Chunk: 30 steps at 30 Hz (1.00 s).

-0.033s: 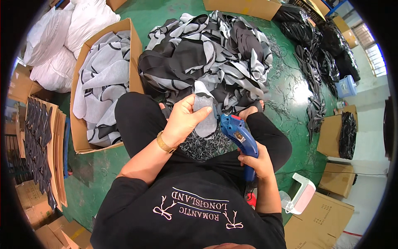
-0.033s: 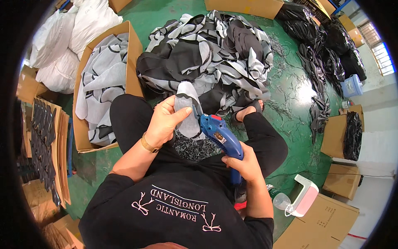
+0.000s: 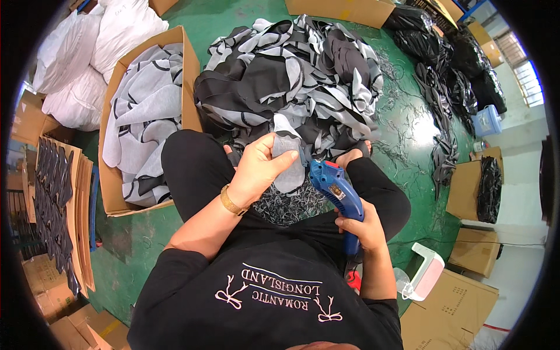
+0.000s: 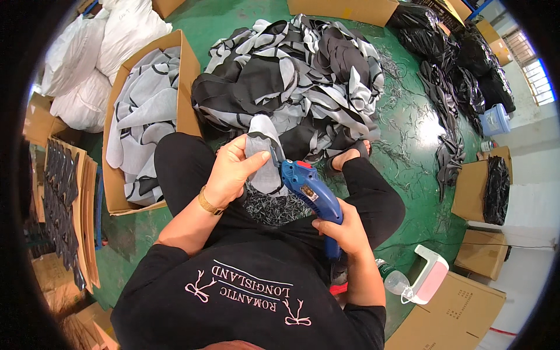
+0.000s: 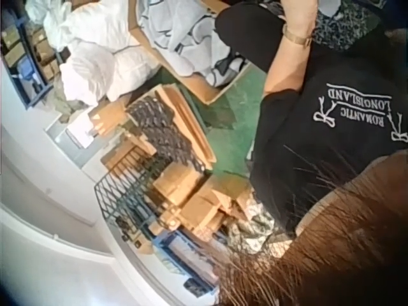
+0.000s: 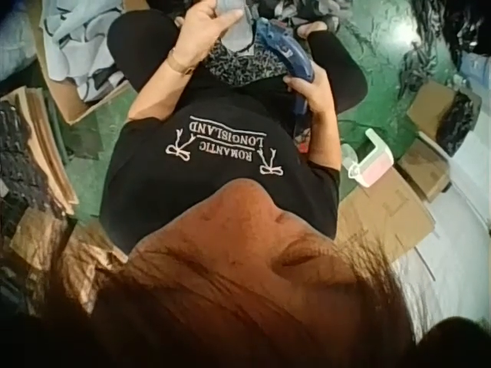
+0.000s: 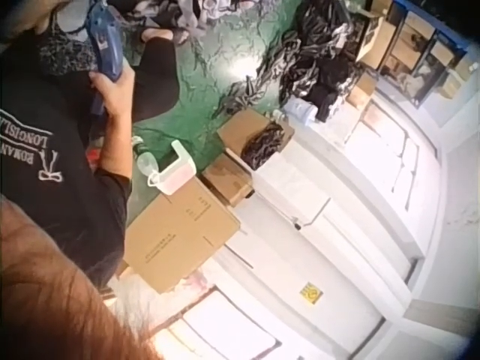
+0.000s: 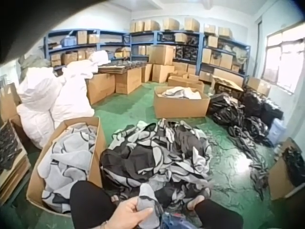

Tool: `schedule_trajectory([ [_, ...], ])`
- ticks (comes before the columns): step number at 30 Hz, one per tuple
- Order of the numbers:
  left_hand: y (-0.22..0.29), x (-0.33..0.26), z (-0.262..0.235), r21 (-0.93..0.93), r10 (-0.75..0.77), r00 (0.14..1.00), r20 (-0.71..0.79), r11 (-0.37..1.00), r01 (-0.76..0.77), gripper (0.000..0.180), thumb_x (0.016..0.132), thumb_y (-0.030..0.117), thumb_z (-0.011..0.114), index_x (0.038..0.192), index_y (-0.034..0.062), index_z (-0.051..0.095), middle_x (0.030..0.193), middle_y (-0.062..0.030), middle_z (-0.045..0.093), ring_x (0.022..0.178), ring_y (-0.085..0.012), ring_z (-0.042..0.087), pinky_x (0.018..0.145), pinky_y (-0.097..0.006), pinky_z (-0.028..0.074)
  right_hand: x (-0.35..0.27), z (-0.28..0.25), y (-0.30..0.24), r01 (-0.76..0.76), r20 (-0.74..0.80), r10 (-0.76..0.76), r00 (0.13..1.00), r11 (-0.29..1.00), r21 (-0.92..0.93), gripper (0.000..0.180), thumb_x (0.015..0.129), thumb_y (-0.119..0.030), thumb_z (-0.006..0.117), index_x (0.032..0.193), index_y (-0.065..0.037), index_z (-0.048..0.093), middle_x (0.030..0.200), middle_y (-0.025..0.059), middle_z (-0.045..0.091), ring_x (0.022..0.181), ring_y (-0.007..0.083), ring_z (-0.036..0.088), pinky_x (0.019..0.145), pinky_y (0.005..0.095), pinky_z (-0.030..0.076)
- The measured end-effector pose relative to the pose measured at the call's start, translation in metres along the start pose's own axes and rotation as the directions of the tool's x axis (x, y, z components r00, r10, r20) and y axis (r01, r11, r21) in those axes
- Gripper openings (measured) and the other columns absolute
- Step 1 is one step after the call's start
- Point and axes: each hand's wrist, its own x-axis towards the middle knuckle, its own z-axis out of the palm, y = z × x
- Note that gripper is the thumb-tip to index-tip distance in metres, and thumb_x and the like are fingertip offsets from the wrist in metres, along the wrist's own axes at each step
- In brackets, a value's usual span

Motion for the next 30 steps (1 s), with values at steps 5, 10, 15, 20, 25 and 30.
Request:
schedule_trajectory([
  [5,-0.002,-0.002,-0.002,0.113,0.036,0.998,0.058,0.993,-0.042,0.02,0.085,0.0,0.063,0.105,-0.0003,0.061,0.094,-0.0024,0.066,0.082,-0.0061,0.06,0.075,-0.024,0.05,0.002,-0.003,-0.002,0.005,0.014,-0.006,1.0,0.999,0.041,0.033,0.066,-0.004,0.07,0.096,0.004,0.059,0.078,0.0064,0.059,0.061,0.0136,0.058,0.056,0.0266,0.049],
  [10,0.007,-0.002,0.003,0.117,0.022,0.999,0.03,0.993,-0.026,0.019,0.086,0.002,0.063,0.104,0.0009,0.061,0.093,-0.0015,0.066,0.081,-0.0048,0.059,0.073,-0.022,0.048,0.001,-0.006,-0.003,-0.026,0.043,0.022,0.999,0.996,0.086,0.033,0.066,-0.005,0.07,0.095,0.004,0.059,0.077,0.0071,0.06,0.061,0.0138,0.058,0.055,0.0266,0.05],
  [15,0.02,-0.005,0.001,0.208,-0.03,0.998,0.049,0.978,0.019,0.02,0.085,0.002,0.064,0.105,-0.0003,0.059,0.094,0.0004,0.063,0.083,-0.0043,0.056,0.076,-0.023,0.047,0.001,-0.006,-0.001,-0.037,0.066,0.031,0.997,0.995,0.09,0.033,0.066,-0.006,0.071,0.095,0.005,0.059,0.075,0.0072,0.06,0.06,0.0139,0.058,0.055,0.0266,0.05],
  [20,0.029,-0.007,0.002,0.257,-0.065,0.995,0.081,0.966,0.042,0.017,0.084,0.002,0.064,0.1,0.0002,0.06,0.088,0.0022,0.062,0.079,-0.0034,0.055,0.071,-0.023,0.048,0.003,-0.005,-0.003,-0.02,0.066,0.013,0.998,0.995,0.097,0.034,0.065,-0.007,0.071,0.094,0.005,0.059,0.073,0.0072,0.059,0.058,0.0146,0.058,0.054,0.0265,0.049],
  [25,0.042,-0.006,0.001,0.487,-0.145,0.983,0.115,0.871,0.071,0.012,0.079,0.003,0.063,0.09,-0.0003,0.06,0.075,0.0054,0.057,0.066,-0.0008,0.049,0.057,-0.02,0.042,0.004,-0.008,-0.009,-0.036,0.088,0.028,0.996,0.995,0.089,0.034,0.063,-0.008,0.071,0.092,0.005,0.06,0.073,0.0074,0.059,0.058,0.0152,0.058,0.054,0.0268,0.049],
  [30,0.057,0.0,-0.005,0.603,-0.209,0.939,0.272,0.798,0.003,0.015,0.077,0.004,0.059,0.092,0.0021,0.061,0.07,0.0023,0.059,0.047,-0.0017,0.049,0.039,-0.018,0.039,0.006,-0.017,-0.013,-0.089,0.188,0.075,0.979,0.994,0.063,0.036,0.067,-0.005,0.069,0.1,0.004,0.06,0.079,0.0057,0.06,0.064,0.0127,0.056,0.058,0.027,0.047],
])
